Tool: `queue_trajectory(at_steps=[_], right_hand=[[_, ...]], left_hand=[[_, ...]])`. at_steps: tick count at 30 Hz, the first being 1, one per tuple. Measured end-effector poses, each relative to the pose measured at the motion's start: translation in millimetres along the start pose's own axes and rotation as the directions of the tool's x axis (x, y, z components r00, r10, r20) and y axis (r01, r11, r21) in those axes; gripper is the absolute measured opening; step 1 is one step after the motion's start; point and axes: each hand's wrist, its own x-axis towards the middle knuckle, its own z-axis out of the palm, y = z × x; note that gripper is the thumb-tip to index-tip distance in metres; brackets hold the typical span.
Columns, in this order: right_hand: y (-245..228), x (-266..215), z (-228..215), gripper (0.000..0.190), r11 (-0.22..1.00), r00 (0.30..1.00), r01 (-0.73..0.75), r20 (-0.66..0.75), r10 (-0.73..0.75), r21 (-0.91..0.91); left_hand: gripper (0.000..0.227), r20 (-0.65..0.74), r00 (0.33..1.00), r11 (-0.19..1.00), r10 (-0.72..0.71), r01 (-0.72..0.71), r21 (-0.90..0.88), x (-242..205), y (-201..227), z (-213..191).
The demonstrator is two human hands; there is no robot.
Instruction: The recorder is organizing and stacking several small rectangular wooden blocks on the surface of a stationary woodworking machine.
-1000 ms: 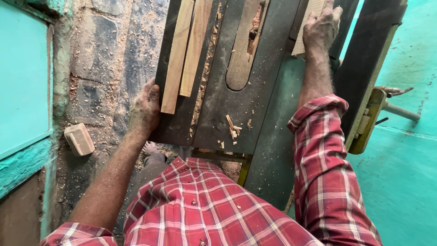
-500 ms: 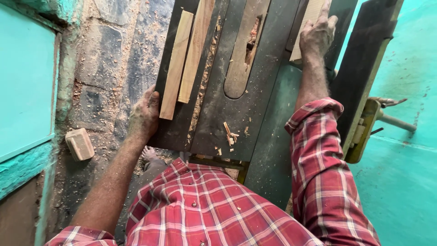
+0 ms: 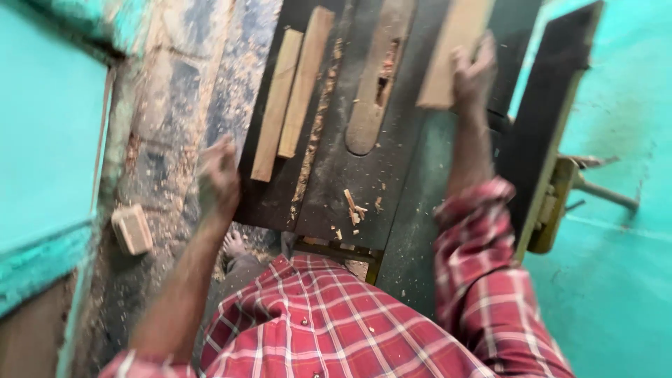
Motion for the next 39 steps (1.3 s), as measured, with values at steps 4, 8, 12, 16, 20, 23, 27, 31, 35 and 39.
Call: queue_trajectory(at_steps=[4,8,12,16,20,23,27,31,35,39], right_hand=[[-37,-133,45,0.040,0.796,0.984,-0.138,-0.010,0.178,0.589],[-122,-255,109,0.042,0.322,0.819,-0.442,0.231,0.525,0.837],[-183,-316,139,0.041,0.053,0.794,-0.460,0.384,0.472,0.886],[-205,-341,110,0.043,0.204,0.762,-0.600,0.475,0.440,0.774],[-221,-360,74,0.045,0.736,0.779,-0.600,0.438,0.449,0.313],[-217,-383,68,0.046,0.781,0.759,-0.595,0.453,0.468,0.192],[-241,-392,65,0.058,0.700,0.738,-0.653,0.450,0.503,0.290],[-224,-387,83,0.071,0.693,0.796,-0.604,0.340,0.501,0.393],[-216,-370,69,0.076,0.468,0.755,-0.627,0.338,0.561,0.623],[-190,-374,66,0.076,0.324,0.736,-0.602,0.350,0.579,0.730]], left_hand=[[0.050,-0.286,0.949,0.989,0.135,-0.145,-0.014,-50,59,-17],[0.042,0.123,0.943,0.938,0.310,-0.282,-0.203,-99,106,5],[0.070,0.523,0.849,0.888,-0.072,0.294,-0.355,-128,94,38],[0.080,0.631,0.764,0.772,-0.137,0.481,-0.415,-162,62,30],[0.090,0.574,0.782,0.929,-0.244,0.358,-0.093,-171,75,13],[0.093,0.484,0.868,0.985,-0.110,0.161,-0.064,-172,46,21],[0.092,0.452,0.879,0.989,-0.150,0.134,0.067,-176,42,20],[0.078,0.621,0.782,0.982,-0.057,-0.070,0.178,-192,98,1],[0.087,0.491,0.757,0.865,0.431,-0.502,0.016,-192,97,4],[0.069,0.470,0.818,0.940,0.331,-0.328,-0.091,-179,87,-2]])
